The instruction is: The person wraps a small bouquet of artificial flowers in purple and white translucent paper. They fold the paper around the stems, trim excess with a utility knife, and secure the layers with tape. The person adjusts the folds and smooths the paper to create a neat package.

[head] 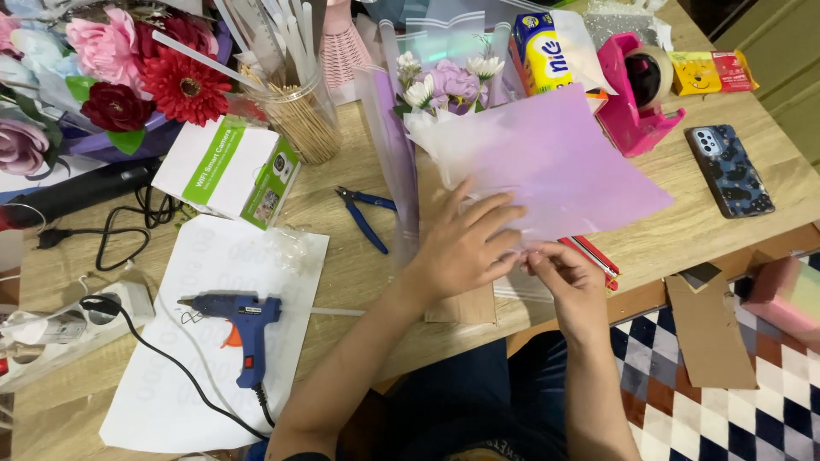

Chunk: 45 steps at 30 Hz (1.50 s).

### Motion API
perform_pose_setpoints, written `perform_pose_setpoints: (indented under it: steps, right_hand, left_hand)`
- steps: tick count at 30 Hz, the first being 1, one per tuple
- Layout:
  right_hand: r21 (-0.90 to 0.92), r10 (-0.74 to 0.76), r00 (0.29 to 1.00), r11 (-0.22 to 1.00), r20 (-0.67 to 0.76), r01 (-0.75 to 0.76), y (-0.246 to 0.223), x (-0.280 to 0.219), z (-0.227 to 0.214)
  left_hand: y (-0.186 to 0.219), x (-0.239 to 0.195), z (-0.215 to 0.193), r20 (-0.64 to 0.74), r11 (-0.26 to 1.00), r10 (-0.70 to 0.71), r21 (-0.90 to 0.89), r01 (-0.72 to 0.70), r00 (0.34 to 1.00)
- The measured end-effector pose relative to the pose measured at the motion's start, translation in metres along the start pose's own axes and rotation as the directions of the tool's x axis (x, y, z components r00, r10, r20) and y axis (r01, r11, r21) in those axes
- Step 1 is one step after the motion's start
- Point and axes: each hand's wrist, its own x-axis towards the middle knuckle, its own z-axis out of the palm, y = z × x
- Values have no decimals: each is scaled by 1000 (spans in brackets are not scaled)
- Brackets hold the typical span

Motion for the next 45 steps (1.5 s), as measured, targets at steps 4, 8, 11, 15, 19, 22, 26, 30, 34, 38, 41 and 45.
perform_pose_setpoints:
  steps: [4, 8, 11, 15, 19, 22, 26, 30, 34, 38, 41, 45]
  right_hand:
    - [-61, -83, 996, 995, -25, 82, -1, 2, -3]
    - [-48, -173, 985, 984, -10, 172, -4, 7, -3]
    - [-76, -214, 977, 974, 18, 214, -10, 10, -1]
    - [-134, -185, 983, 974, 12, 185, -15, 10, 1]
    - [-152, -217, 976, 964, 20, 217, -22, 10, 3]
    - [-198, -224, 974, 954, 18, 223, -19, 8, -2]
    - [-196, -226, 973, 953, 42, 230, -15, 6, -3]
    - [-230, -183, 983, 956, 22, 184, -17, 5, -11]
    - [-234, -143, 990, 962, 21, 143, -23, 0, -21]
    - [-217, -59, 998, 975, -30, 51, -12, -2, -49]
    - [-153, 11, 995, 988, -96, -25, 2, -2, -78]
    - [-89, -6, 944, 996, -331, -25, -10, -4, -91]
  left_hand:
    - [6, 0, 10, -176, 998, 68, -3, -70, 982]
    - [14, 6, -9, -177, 974, -126, -207, 88, 976]
    - [13, 0, 0, -105, 902, -288, -363, 233, 952]
    - [14, -3, 12, -46, 793, -435, -493, 358, 899]
    - [11, 4, -1, -52, 748, -498, -531, 398, 866]
    - [5, 4, -4, -79, 690, -585, -571, 444, 807]
    - [1, 4, 0, -88, 661, -628, -584, 471, 773]
    - [-11, 2, -3, -39, 548, -772, -548, 632, 635]
    - [-25, 0, -10, 72, 367, -855, -615, 698, 513]
    - [-32, 7, -18, 199, 164, -906, -648, 744, 373]
    - [-35, 9, -27, 200, 127, -925, -641, 757, 324]
    - [-57, 0, -29, 27, 285, -930, -581, 763, 367]
